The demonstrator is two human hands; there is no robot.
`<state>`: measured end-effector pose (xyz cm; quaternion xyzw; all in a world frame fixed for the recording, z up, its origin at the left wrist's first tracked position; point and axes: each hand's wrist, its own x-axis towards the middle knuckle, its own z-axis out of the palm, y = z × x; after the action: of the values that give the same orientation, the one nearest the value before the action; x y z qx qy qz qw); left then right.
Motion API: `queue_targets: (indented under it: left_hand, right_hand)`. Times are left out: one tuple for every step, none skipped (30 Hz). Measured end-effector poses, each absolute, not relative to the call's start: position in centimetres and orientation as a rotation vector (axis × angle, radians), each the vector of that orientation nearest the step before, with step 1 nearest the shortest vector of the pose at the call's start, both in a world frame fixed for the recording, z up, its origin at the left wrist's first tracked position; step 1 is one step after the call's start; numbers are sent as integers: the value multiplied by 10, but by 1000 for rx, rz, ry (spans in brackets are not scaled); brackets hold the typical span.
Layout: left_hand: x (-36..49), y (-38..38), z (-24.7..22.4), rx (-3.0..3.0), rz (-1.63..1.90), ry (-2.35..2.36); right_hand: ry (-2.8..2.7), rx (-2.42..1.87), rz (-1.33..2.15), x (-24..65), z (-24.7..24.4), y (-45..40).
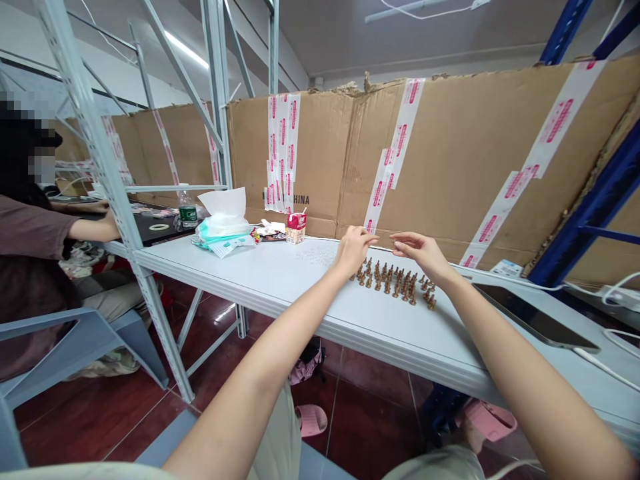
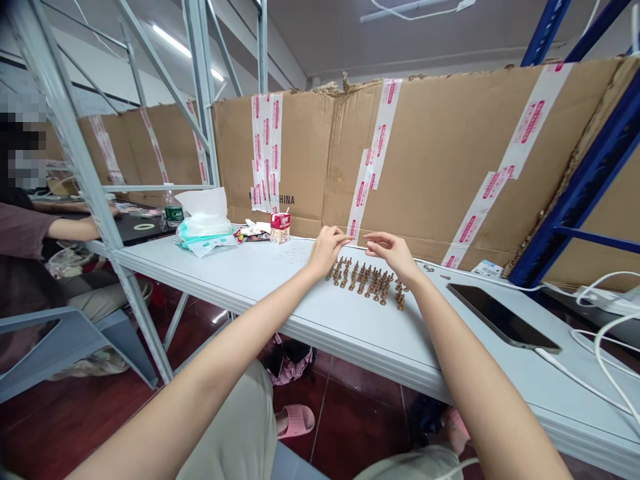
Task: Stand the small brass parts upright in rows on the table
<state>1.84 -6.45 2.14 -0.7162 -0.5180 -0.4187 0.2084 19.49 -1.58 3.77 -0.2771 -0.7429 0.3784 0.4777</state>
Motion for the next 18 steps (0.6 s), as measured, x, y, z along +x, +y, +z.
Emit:
queue_targets:
  left_hand:
    - [10,-62,22,-1979,-1214,-1481]
    - [0,-60,23,-1977,-1246,-1523]
    - [-12,-58,23,-1988,-1260,-1562]
    - [-26,-57,24,-2009,-1258,-1602]
    - [-42,-56,23,-2027,-1252,-1640]
    - [-59,-56,22,-2032,-1252,-1689]
    - [-77,-58,20,-2030,-1271,-1750]
    - [-95,-60,18,-2005,-1309,-1824]
    - [-111,-62,15,-1960,-1354,-1890]
    - [-126,-64,12,-1890,-1407,-1945]
    - [-139,-66,9,-1838,-1434,-2001]
    - [-149,-68,6,-1790,-1458,-2050]
    - [-156,-69,3,-1741,-1472,-2095]
    - [-161,-69,1,-1705,-1473,-2123]
    - [-163,-69,-1,-1688,-1460,-2145]
    - [-164,-69,-2,-1687,-1433,-2161]
    - [-163,-69,-3,-1697,-1396,-2175]
    - [-162,-69,-3,-1704,-1354,-2195]
  right_hand:
    - [-1816,-695,932,196,38,-15]
    - [-1819,-717,941,197,38,-14]
    - [-1820,-736,953,198,38,-13]
    - [-1820,-747,966,199,38,-12]
    - [-1818,-749,981,199,38,-12]
    - [-1816,-746,994,198,38,-11]
    - [-1814,-740,1006,198,37,-11]
    - [-1811,-737,1010,197,37,-10]
    - [-1809,-740,1008,197,37,-9]
    - [-1809,-748,997,197,37,-9]
    - [-1809,-763,979,197,37,-8]
    - [-1809,-781,958,198,38,-8]
    - [-1808,-801,935,200,38,-7]
    - [-1807,-816,912,202,38,-6]
    - [-1807,-826,892,204,38,-6]
    - [-1805,-836,874,206,39,-6]
    - [-1803,-846,858,208,39,-5]
    - [-1801,-859,844,210,40,-5]
